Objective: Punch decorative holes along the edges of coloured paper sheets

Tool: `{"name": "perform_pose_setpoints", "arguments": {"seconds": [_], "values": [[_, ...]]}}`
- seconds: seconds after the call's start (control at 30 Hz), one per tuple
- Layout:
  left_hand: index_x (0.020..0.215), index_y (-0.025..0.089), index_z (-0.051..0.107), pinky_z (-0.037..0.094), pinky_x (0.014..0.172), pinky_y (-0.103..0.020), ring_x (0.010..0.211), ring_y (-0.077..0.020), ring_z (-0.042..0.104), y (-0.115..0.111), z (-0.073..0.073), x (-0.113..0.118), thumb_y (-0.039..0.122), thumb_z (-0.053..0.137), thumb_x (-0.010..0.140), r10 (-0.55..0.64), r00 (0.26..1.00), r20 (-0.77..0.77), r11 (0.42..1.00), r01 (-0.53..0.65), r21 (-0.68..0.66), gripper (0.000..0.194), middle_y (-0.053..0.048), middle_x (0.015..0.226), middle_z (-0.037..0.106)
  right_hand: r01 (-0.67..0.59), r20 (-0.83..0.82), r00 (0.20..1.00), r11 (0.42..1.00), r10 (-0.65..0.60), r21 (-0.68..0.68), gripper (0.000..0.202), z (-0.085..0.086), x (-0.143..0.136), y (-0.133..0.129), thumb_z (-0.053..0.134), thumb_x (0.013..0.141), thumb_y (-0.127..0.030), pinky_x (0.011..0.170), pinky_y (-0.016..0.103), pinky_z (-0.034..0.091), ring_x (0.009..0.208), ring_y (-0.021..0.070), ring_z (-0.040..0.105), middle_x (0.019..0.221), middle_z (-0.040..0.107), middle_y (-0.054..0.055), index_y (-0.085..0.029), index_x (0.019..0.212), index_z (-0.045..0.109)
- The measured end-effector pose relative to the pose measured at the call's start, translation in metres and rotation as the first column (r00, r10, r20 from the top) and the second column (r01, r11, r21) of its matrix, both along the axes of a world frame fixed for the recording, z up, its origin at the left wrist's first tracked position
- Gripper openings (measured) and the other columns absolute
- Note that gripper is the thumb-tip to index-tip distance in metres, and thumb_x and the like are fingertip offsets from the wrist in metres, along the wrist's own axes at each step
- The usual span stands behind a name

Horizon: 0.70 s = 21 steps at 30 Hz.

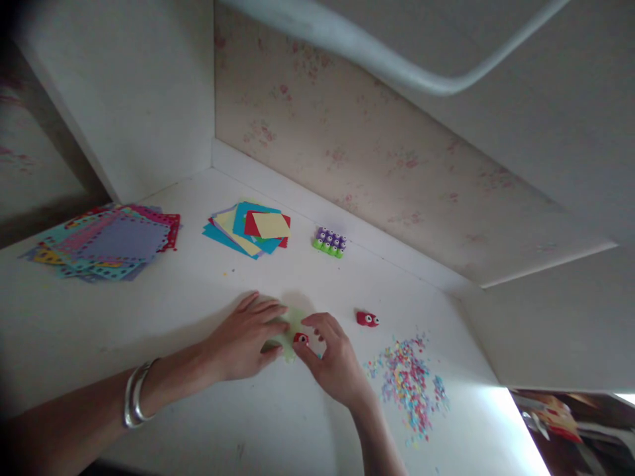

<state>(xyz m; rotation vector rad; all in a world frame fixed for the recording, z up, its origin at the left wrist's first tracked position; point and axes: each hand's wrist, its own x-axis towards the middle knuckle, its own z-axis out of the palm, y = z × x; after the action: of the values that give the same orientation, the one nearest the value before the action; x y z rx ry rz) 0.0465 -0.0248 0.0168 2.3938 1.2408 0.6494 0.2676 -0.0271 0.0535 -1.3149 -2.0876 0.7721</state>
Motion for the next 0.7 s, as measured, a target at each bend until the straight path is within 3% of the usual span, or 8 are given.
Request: {"name": "perform_pose_setpoints", "arguments": {"seconds": [0.07,0.17,0.43,0.7], "values": [[0.115,0.029,0.067,0.019,0.115,-0.057,0.131,-0.0273,0.047,0.000,0.000,-0.001,0.036,0.062,0.085,0.001,1.000,0.001,1.000,-0.001,0.009,0.031,-0.004,0.135,0.060,-0.073,0.153,0.986,0.997,0.067,0.033,0.025,-0.005,0.006,-0.005,0.066,0.089,-0.031,0.089,0.039,0.051,0.102,0.0233,0.061,0.113,0.066,0.008,-0.026,0.114,0.066],[0.114,0.028,0.067,0.018,0.114,-0.057,0.130,-0.0277,0.047,0.001,-0.001,-0.004,0.034,0.062,0.085,0.004,1.000,0.008,1.000,-0.004,0.019,0.030,-0.005,0.134,0.060,-0.085,0.206,0.976,0.995,0.072,0.056,0.019,-0.012,0.014,-0.013,0.057,0.096,-0.029,0.094,0.042,0.053,0.106,0.0237,0.063,0.112,0.069,0.007,-0.028,0.111,0.068],[0.110,0.027,0.068,0.017,0.114,-0.058,0.129,-0.0265,0.048,0.002,0.000,-0.006,0.029,0.059,0.084,-0.006,1.000,0.011,1.000,0.006,0.003,0.027,-0.005,0.136,0.059,0.160,0.244,0.957,0.987,-0.158,0.011,0.026,-0.008,0.059,-0.034,0.052,0.096,-0.037,0.068,0.033,0.059,0.093,0.0229,0.069,0.118,0.068,0.009,-0.025,0.112,0.068],[0.115,0.029,0.068,0.015,0.113,-0.061,0.131,-0.0269,0.046,0.004,0.000,-0.004,0.027,0.055,0.087,-0.025,0.999,-0.037,0.999,0.024,-0.027,0.031,-0.005,0.139,0.057,0.310,0.315,0.898,0.950,-0.308,0.043,0.026,-0.009,0.136,-0.038,0.054,0.093,-0.038,0.078,0.035,0.057,0.091,0.0218,0.070,0.112,0.071,0.008,-0.026,0.110,0.069]]}}
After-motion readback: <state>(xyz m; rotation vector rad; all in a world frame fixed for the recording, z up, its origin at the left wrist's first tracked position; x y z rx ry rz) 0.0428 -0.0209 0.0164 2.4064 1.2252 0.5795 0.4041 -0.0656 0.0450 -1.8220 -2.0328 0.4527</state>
